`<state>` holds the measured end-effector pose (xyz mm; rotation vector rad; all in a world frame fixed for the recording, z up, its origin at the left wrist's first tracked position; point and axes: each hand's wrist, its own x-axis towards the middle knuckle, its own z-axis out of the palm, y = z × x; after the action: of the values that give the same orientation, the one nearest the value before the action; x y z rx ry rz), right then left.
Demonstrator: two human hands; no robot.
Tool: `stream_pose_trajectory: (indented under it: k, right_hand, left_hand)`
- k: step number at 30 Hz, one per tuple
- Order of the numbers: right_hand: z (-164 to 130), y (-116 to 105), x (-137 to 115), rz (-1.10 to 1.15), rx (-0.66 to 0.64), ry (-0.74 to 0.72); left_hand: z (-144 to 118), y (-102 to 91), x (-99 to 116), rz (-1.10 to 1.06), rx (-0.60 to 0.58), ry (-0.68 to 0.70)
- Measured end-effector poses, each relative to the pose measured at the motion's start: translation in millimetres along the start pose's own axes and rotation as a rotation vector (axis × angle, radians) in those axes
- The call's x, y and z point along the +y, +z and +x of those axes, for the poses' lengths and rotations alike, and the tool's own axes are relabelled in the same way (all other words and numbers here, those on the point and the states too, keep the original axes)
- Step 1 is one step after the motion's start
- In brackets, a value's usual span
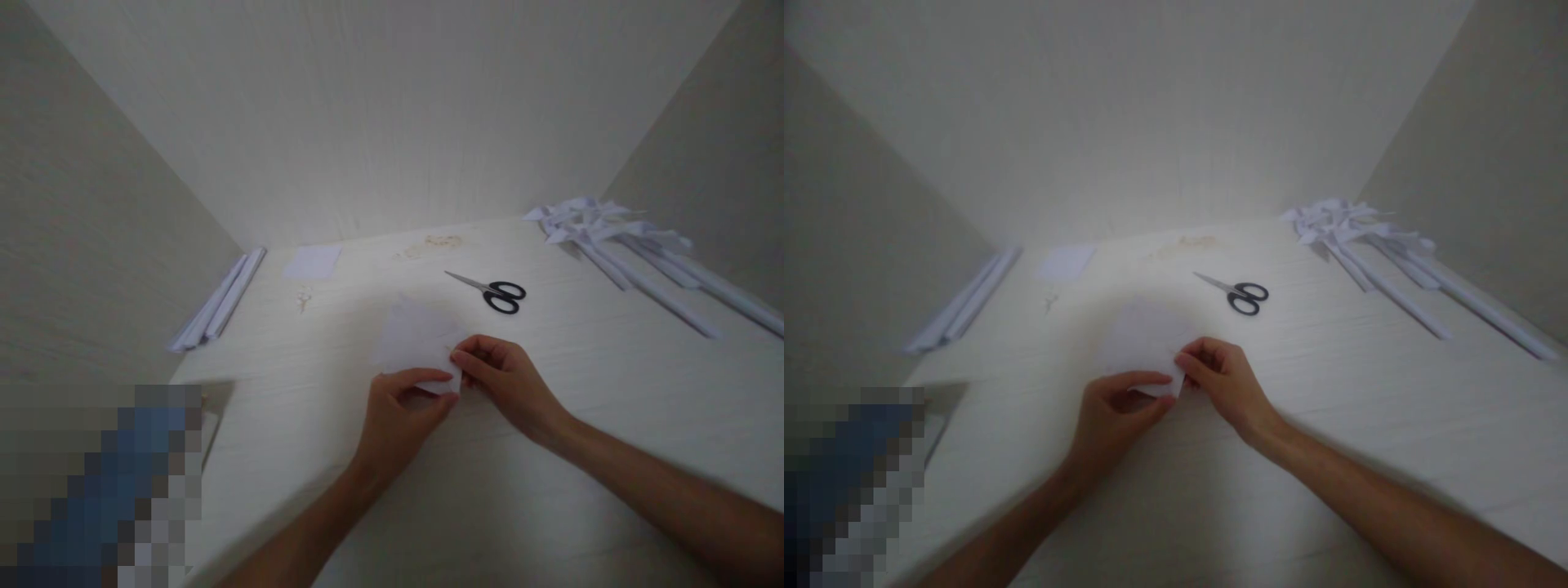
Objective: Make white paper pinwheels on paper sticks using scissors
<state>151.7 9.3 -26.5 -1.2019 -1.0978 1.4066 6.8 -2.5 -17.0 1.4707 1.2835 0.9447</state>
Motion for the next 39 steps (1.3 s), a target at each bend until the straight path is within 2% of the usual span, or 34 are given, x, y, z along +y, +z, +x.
stream_pose_trajectory:
  k: [4, 13, 20, 23, 27, 32, 39]
  right_hand:
    - [2, -1, 2, 0.041, 0.008, 0.014]
    - [0, -1, 2, -0.004, -0.015, 0.008]
    - [-1, -1, 3, -0.097, -0.025, -0.051]
    - [-4, 0, 1, -0.127, -0.05, -0.094]
    - [-13, 2, 0, -0.288, -0.013, -0.209]
    - [-19, 4, 0, -0.572, 0.041, -0.391]
    - [-17, 5, 0, -0.602, 0.047, -0.361]
  left_hand:
    - [-1, 0.9, 1, 0.04, -0.03, 0.046]
    - [1, 2.9, -2, 0.055, 0.003, 0.048]
    - [3, 1.8, 1, -0.025, 0.043, -0.035]
    - [5, 0.5, 2, -0.117, 0.126, -0.09]
    - [8, -1.5, 3, -0.175, 0.267, -0.171]
    - [8, -0.4, 4, -0.231, 0.289, -0.203]
    - [6, 2.7, 6, -0.225, 0.283, -0.176]
